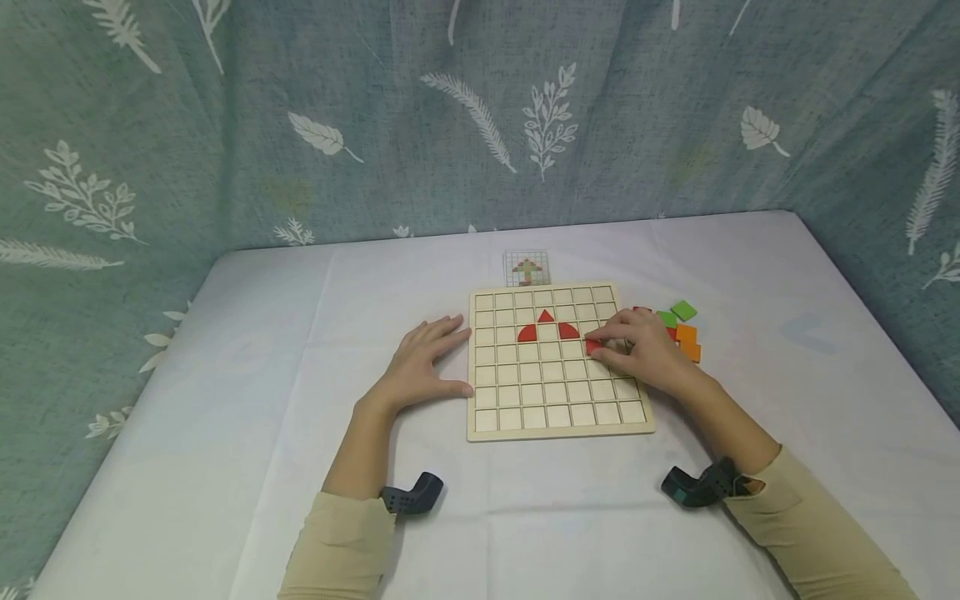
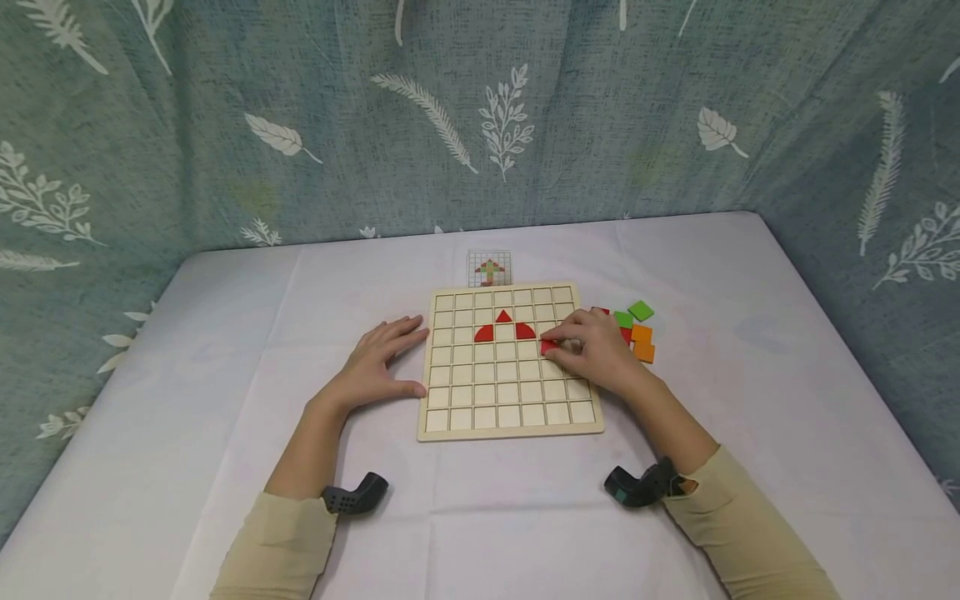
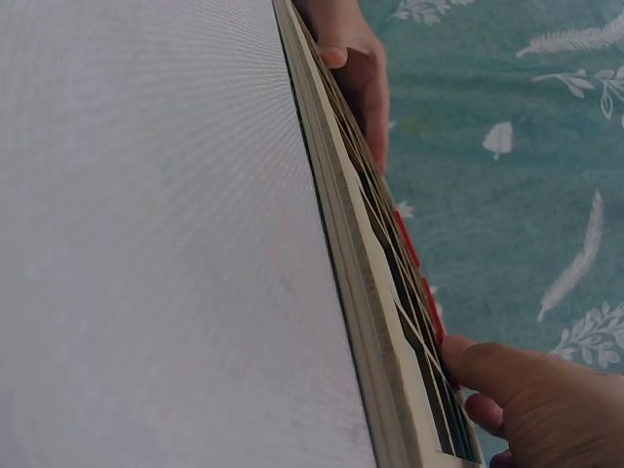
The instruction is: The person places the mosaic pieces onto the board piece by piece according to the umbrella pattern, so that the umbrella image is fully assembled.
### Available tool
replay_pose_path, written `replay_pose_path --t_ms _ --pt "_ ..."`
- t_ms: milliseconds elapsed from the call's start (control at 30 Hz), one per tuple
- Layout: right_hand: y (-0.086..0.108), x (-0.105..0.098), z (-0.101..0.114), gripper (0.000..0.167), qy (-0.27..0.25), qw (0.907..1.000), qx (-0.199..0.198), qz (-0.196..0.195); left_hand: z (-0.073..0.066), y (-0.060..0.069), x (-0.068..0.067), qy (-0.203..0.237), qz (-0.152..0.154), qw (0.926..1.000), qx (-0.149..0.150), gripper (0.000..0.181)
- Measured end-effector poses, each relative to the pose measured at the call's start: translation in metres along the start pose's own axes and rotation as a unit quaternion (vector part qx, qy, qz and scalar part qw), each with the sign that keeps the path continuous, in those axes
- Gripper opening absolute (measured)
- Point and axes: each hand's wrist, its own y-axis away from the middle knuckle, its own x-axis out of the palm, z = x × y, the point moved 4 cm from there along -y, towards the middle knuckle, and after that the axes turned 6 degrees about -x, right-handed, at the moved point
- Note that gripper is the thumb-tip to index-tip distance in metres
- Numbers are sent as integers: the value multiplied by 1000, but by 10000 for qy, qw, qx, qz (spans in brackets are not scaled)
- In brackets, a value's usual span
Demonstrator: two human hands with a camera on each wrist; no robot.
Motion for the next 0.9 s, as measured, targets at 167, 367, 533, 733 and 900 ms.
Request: replay_pose_path --t_ms 167,367,533,733,900 --pt "-1 0 2 21 -7 10000 -71 -1 0 0 -1 -23 -4 10000 25 95" --pt "-2 -3 2 21 -171 9996 -79 -231 -1 1 -1 -32 -26 10000 -2 96" --pt "-2 -10 0 21 -215 9970 -311 -672 -1 1 -1 -11 -14 10000 -6 95" --pt "0 -15 -10 21 -144 9967 -220 -766 0 0 0 -31 -26 10000 17 95" --pt "3 -24 -17 19 38 9965 321 -770 -1 0 -1 -19 -18 10000 22 95"
